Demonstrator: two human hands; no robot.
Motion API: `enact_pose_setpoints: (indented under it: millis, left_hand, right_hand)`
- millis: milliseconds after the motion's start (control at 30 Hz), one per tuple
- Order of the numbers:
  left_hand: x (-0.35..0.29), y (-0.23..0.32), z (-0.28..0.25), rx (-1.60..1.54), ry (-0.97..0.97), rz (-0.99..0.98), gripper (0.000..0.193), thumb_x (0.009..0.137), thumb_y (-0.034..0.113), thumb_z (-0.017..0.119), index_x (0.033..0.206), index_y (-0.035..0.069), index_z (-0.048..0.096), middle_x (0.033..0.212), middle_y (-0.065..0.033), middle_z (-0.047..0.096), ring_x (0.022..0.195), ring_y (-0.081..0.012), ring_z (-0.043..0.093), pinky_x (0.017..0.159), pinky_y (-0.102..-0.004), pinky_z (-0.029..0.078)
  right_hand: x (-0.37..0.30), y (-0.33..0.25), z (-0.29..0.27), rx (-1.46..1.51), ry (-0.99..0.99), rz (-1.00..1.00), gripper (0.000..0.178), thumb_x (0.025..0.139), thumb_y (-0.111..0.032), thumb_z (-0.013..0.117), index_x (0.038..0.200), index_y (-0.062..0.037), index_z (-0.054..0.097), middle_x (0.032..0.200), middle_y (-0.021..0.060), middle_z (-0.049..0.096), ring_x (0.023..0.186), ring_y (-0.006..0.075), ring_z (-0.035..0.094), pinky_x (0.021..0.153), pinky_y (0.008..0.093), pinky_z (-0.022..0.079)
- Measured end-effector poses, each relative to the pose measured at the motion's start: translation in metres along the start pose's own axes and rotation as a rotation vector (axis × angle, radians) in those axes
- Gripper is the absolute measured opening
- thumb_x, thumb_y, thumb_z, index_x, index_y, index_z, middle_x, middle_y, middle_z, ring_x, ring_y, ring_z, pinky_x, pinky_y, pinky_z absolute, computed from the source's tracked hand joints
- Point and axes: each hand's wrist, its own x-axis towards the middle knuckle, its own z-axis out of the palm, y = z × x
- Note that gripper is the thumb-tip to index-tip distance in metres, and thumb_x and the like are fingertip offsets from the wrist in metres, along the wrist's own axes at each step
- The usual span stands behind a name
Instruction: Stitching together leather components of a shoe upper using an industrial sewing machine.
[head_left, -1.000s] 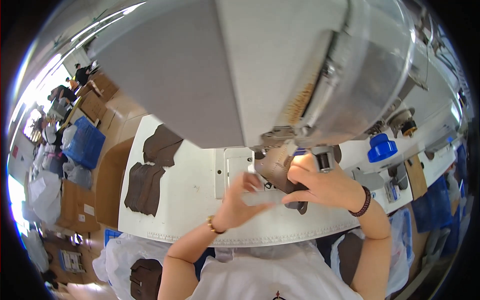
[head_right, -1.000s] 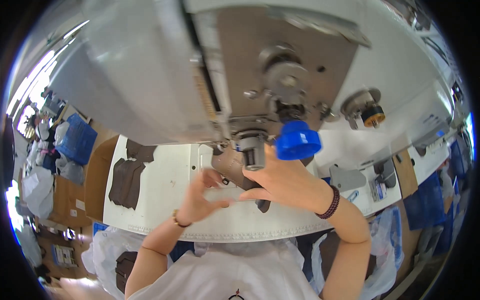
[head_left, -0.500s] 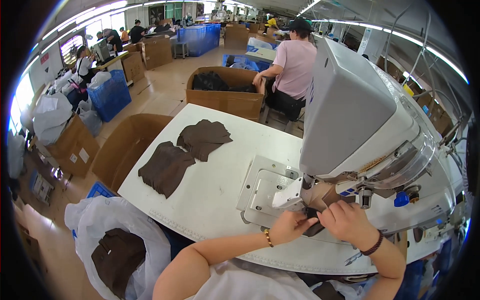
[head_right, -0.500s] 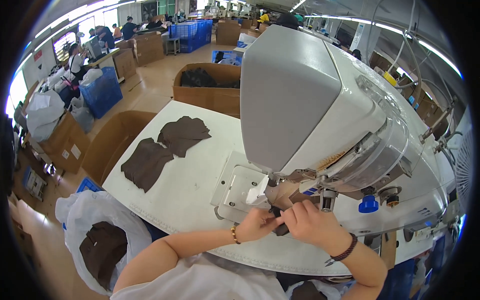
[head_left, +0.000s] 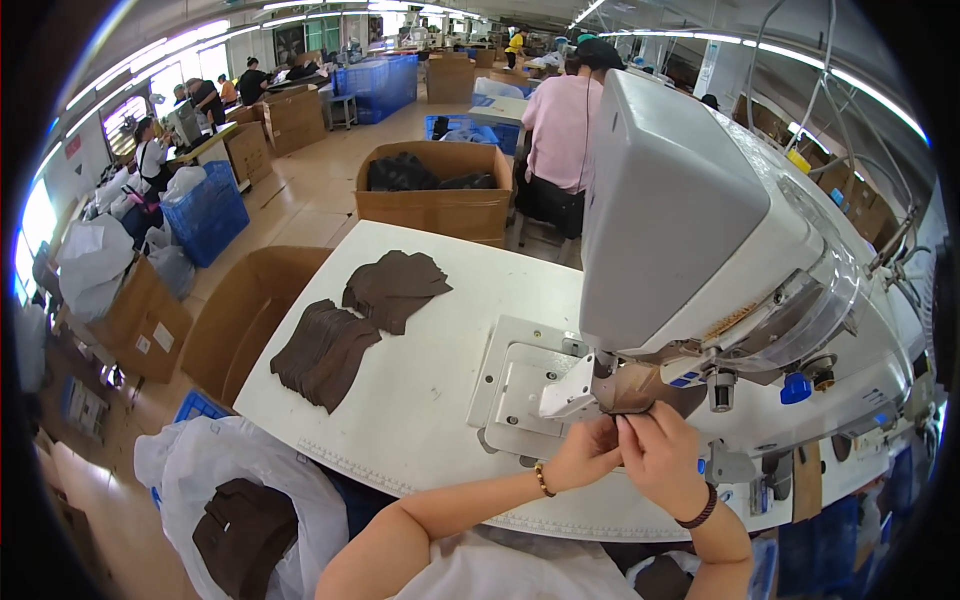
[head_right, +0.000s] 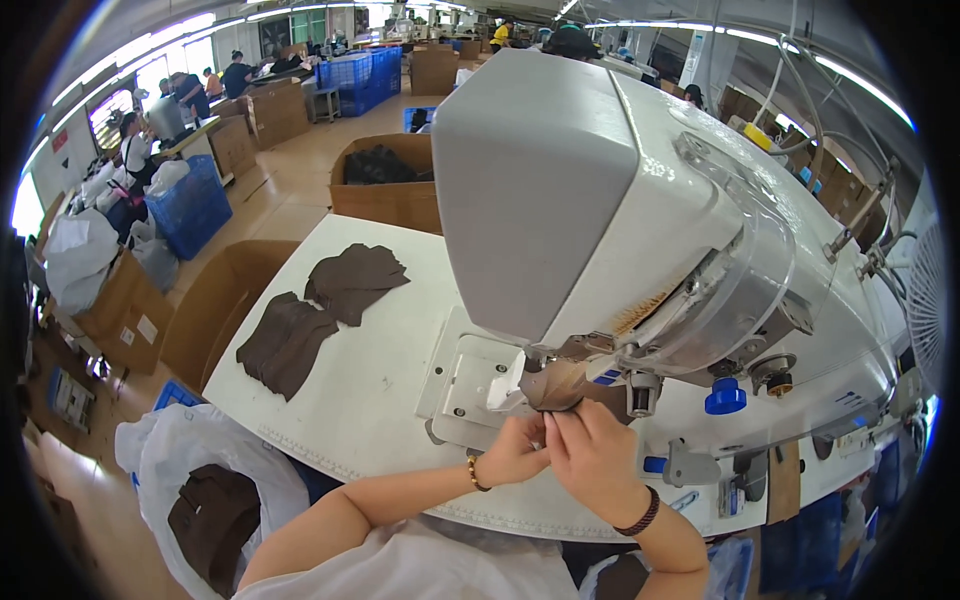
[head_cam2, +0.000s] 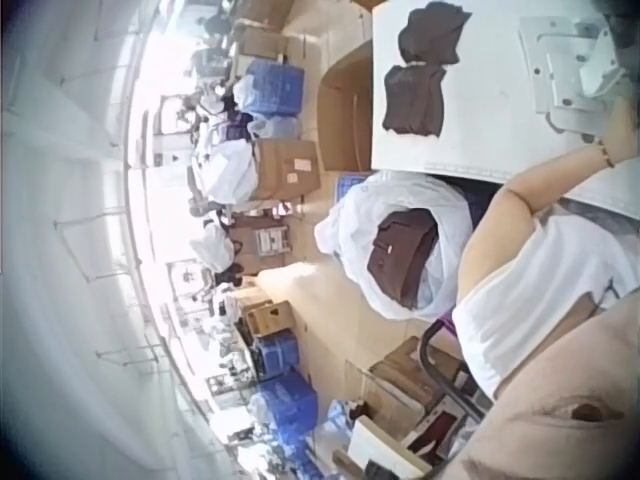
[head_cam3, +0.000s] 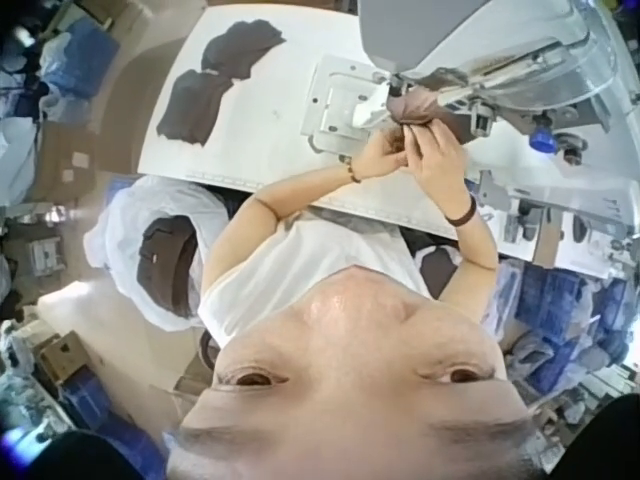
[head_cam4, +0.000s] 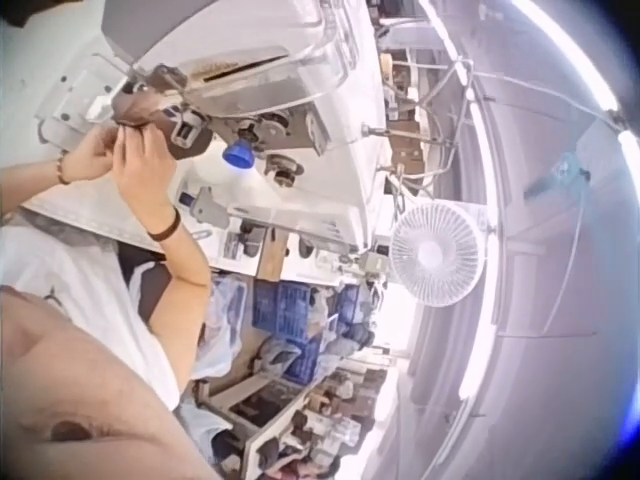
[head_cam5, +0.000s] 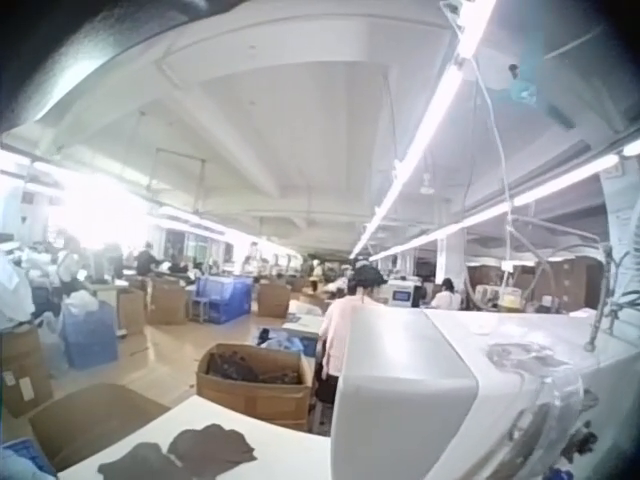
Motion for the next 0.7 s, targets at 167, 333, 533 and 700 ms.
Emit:
enact_pose_setpoints:
  millis: [167, 333, 533, 700]
  left_hand:
    - [0.009, 0.012, -0.014, 0.126, -0.157, -0.174, 0.024, 0.092, 0.011, 0.055, 0.08, -0.01, 0.059, 0.069, -0.0099, 0.065, 0.064, -0.0104, 0.063, 0.058, -0.0256, 0.053]
    - [-0.005, 0.001, 0.0, -0.019, -0.03, -0.338, 0.033, 0.095, 0.018, 0.05, 0.078, -0.008, 0.06, 0.069, -0.0116, 0.067, 0.061, -0.0093, 0.063, 0.052, -0.022, 0.05]
    - [-0.016, -0.02, 0.007, -0.332, -0.191, -0.505, 0.04, 0.098, 0.029, 0.047, 0.083, -0.005, 0.061, 0.072, -0.0132, 0.067, 0.065, -0.0132, 0.061, 0.059, -0.0257, 0.048]
    - [-0.008, -0.013, 0.008, -0.568, -0.236, -0.547, 0.033, 0.099, 0.026, 0.046, 0.115, -0.002, 0.048, 0.101, -0.0114, 0.062, 0.085, -0.0164, 0.062, 0.071, -0.0272, 0.049]
  right_hand:
    - [-0.003, 0.011, 0.0, 0.25, 0.038, 0.164, 0.009, 0.074, -0.003, 0.066, 0.08, -0.0025, 0.06, 0.079, 0.0078, 0.058, 0.06, 0.0256, 0.058, 0.05, 0.0341, 0.045]
    - [-0.008, 0.045, 0.021, -0.309, 0.265, 0.074, 0.014, 0.072, -0.006, 0.065, 0.086, -0.005, 0.062, 0.071, 0.0103, 0.061, 0.062, 0.0269, 0.061, 0.055, 0.0364, 0.049]
    - [-0.015, 0.075, 0.016, -0.266, 0.112, 0.302, 0.023, 0.067, -0.014, 0.069, 0.087, -0.0056, 0.065, 0.089, 0.0155, 0.063, 0.08, 0.0352, 0.059, 0.066, 0.0419, 0.047]
    - [-0.03, 0.048, 0.0, 0.182, -0.111, -0.125, 0.036, 0.068, -0.01, 0.067, 0.104, -0.0064, 0.062, 0.11, 0.0094, 0.058, 0.094, 0.0283, 0.057, 0.077, 0.0374, 0.046]
